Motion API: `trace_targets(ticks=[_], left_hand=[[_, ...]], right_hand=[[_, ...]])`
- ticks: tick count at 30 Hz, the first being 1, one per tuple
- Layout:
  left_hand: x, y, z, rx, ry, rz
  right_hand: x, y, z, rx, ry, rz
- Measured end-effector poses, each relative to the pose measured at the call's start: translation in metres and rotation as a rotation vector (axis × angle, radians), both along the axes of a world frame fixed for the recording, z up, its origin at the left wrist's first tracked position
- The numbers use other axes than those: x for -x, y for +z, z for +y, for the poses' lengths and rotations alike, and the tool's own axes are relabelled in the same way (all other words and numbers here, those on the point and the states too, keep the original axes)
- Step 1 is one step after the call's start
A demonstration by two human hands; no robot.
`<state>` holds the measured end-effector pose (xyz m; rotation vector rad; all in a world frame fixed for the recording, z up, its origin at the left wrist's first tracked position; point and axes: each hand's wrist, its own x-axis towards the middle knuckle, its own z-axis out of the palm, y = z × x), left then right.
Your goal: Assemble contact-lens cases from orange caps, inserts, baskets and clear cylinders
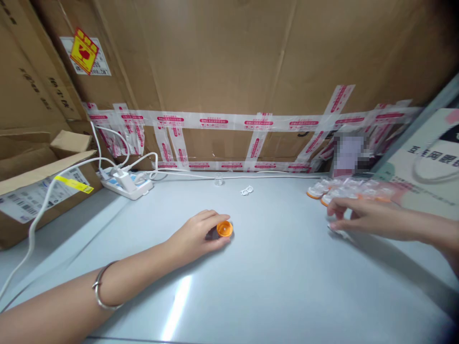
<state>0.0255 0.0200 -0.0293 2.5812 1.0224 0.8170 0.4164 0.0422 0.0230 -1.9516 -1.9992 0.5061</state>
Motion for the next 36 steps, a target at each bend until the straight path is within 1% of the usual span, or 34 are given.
trace_targets(ticks=[1,3,5,8,10,11,12,13,15,16,17,19,22,26,32,34,36], left_hand=[[0.0,-0.001,0.001,0.008,0.005,-0.001],[0.0,-0.002,0.001,0.02,0.009,-0.006],[0.0,-0.003,0.002,0.017,0.009,-0.014],[0.0,-0.003,0.001,0.009,0.009,-0.018],[0.0,-0.002,0.0,0.009,0.011,-0.038],[0.0,-0.001,0.0,0.008,0.012,-0.058],[0.0,0.001,0.0,0.005,0.013,-0.085],[0.001,0.003,-0.001,-0.004,0.013,-0.117],[0.001,0.007,-0.002,-0.041,0.011,-0.188],[0.002,0.009,-0.003,-0.069,0.011,-0.227],[0.002,0.011,-0.004,-0.101,0.012,-0.264],[0.004,0.016,-0.005,-0.16,0.021,-0.33],[0.006,0.022,-0.006,-0.209,0.059,-0.417],[0.009,0.026,-0.005,-0.22,0.095,-0.553],[0.011,0.022,-0.004,-0.263,0.022,-0.563],[0.011,0.021,-0.004,-0.277,-0.014,-0.541],[0.011,0.022,-0.004,-0.306,-0.034,-0.527]], right_hand=[[-0.005,-0.006,-0.005,0.068,0.038,-0.03],[-0.01,-0.015,-0.011,0.148,0.121,-0.048],[-0.009,-0.018,-0.012,0.167,0.154,-0.022],[0.007,-0.011,-0.008,0.23,0.172,-0.017],[0.029,-0.002,-0.004,0.198,0.173,0.026],[0.044,0.002,-0.003,0.169,0.168,0.097],[0.06,0.006,-0.003,0.121,0.149,0.239],[0.079,0.008,-0.003,0.121,0.14,0.422],[0.118,0.01,-0.004,0.189,0.17,0.822],[0.136,0.009,-0.006,0.251,0.183,0.994],[0.154,0.008,-0.007,0.328,0.19,1.111],[0.183,0.004,-0.011,0.45,0.229,1.25],[0.212,0.001,-0.015,0.529,0.302,1.385],[0.228,0.0,-0.018,0.631,0.328,1.473],[0.235,-0.003,-0.026,0.665,0.318,1.581],[0.236,-0.005,-0.028,0.678,0.338,1.56],[0.234,-0.006,-0.025,0.662,0.371,1.485]])
